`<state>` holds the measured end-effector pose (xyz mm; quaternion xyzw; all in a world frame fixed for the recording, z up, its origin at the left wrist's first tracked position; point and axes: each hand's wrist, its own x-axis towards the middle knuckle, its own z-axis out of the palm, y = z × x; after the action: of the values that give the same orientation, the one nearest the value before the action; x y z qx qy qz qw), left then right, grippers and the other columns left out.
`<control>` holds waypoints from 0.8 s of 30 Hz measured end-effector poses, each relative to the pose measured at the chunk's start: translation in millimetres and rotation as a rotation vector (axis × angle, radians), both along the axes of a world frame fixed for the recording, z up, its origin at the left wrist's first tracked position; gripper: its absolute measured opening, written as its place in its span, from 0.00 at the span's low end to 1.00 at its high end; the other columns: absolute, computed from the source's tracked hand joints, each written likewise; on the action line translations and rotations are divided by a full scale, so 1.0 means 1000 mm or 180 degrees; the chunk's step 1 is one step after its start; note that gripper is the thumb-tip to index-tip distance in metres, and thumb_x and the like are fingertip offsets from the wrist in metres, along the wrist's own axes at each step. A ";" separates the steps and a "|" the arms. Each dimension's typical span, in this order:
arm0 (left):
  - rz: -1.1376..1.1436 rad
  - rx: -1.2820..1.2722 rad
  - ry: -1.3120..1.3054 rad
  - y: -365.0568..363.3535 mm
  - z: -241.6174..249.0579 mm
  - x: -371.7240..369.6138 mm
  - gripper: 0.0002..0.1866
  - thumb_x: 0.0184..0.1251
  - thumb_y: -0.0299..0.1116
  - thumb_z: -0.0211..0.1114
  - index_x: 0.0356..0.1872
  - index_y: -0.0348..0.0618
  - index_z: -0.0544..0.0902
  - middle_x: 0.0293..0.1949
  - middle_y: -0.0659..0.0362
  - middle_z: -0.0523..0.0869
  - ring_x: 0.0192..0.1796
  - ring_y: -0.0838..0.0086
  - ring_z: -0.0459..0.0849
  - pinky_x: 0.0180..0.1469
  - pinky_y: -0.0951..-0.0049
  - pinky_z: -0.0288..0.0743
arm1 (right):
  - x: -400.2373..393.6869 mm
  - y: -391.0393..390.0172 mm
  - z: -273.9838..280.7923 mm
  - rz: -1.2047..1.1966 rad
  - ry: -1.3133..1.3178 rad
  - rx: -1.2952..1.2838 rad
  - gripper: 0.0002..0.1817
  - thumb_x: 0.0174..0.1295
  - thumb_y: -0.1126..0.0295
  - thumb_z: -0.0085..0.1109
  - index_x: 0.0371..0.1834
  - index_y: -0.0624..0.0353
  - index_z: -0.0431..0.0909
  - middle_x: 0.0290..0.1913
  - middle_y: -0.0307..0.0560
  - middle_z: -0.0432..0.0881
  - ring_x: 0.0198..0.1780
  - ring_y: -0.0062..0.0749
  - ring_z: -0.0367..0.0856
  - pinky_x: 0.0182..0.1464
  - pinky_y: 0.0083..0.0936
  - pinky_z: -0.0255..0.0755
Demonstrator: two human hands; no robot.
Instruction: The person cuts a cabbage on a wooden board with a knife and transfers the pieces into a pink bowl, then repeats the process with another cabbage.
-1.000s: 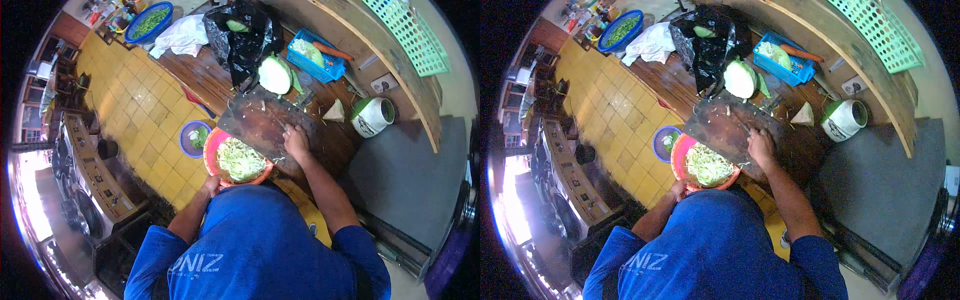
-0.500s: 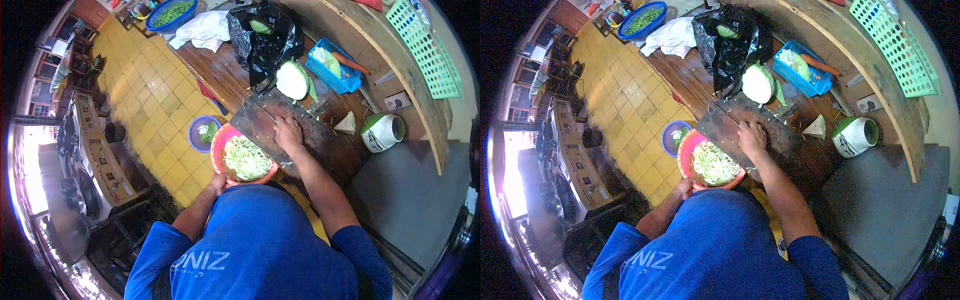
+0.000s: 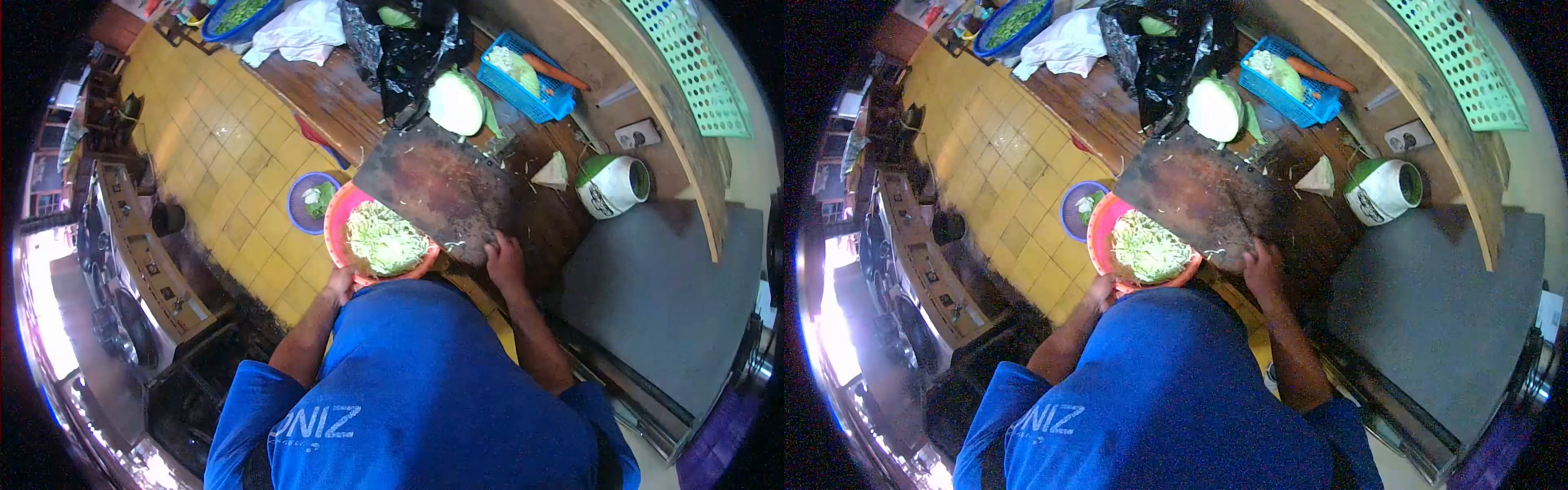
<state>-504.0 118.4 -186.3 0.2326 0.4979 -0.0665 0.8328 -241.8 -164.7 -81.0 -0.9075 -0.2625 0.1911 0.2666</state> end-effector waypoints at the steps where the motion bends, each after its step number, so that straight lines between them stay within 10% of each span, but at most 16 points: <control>1: -0.0133 0.0087 0.0122 0.002 0.005 0.003 0.19 0.62 0.25 0.46 0.55 0.33 0.71 0.42 0.46 0.84 0.38 0.58 0.87 0.42 0.58 0.86 | -0.012 -0.022 -0.023 -0.0438 -0.0426 -0.0038 0.23 0.56 0.66 0.60 0.56 0.59 0.76 0.46 0.60 0.78 0.51 0.55 0.75 0.51 0.45 0.70; 6: -0.0453 0.0038 0.0066 0.005 -0.002 0.012 0.20 0.61 0.23 0.48 0.55 0.32 0.70 0.41 0.46 0.84 0.37 0.57 0.87 0.40 0.59 0.87 | -0.066 -0.028 -0.032 -0.0501 -0.0362 -0.0191 0.24 0.58 0.64 0.61 0.58 0.59 0.74 0.41 0.59 0.77 0.48 0.53 0.74 0.49 0.41 0.71; 8: -0.0408 -0.0057 0.0029 0.001 0.004 0.021 0.20 0.59 0.21 0.49 0.54 0.31 0.70 0.39 0.45 0.83 0.35 0.56 0.87 0.37 0.59 0.87 | -0.076 -0.013 -0.045 0.0837 0.0434 -0.0345 0.24 0.58 0.65 0.61 0.57 0.61 0.74 0.38 0.59 0.75 0.45 0.54 0.75 0.47 0.42 0.71; 16: -0.0666 0.0011 0.0112 -0.002 -0.014 0.015 0.19 0.62 0.29 0.47 0.53 0.29 0.71 0.37 0.45 0.84 0.39 0.59 0.87 0.46 0.59 0.85 | -0.010 0.031 -0.013 -0.0033 -0.0291 0.0374 0.20 0.55 0.70 0.62 0.53 0.58 0.76 0.40 0.60 0.75 0.43 0.56 0.75 0.46 0.44 0.70; 24: 0.1355 -0.0420 0.0224 0.015 -0.048 -0.055 0.20 0.62 0.33 0.50 0.51 0.30 0.73 0.44 0.44 0.82 0.44 0.55 0.83 0.42 0.72 0.86 | 0.005 0.047 -0.014 0.0022 -0.0286 0.0544 0.20 0.57 0.70 0.62 0.53 0.61 0.74 0.41 0.61 0.75 0.44 0.59 0.75 0.45 0.46 0.70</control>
<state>-559.3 133.1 -234.2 0.0648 0.5590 0.0703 0.8236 -236.8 -117.2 -94.6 -0.8881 -0.2927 0.1279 0.3304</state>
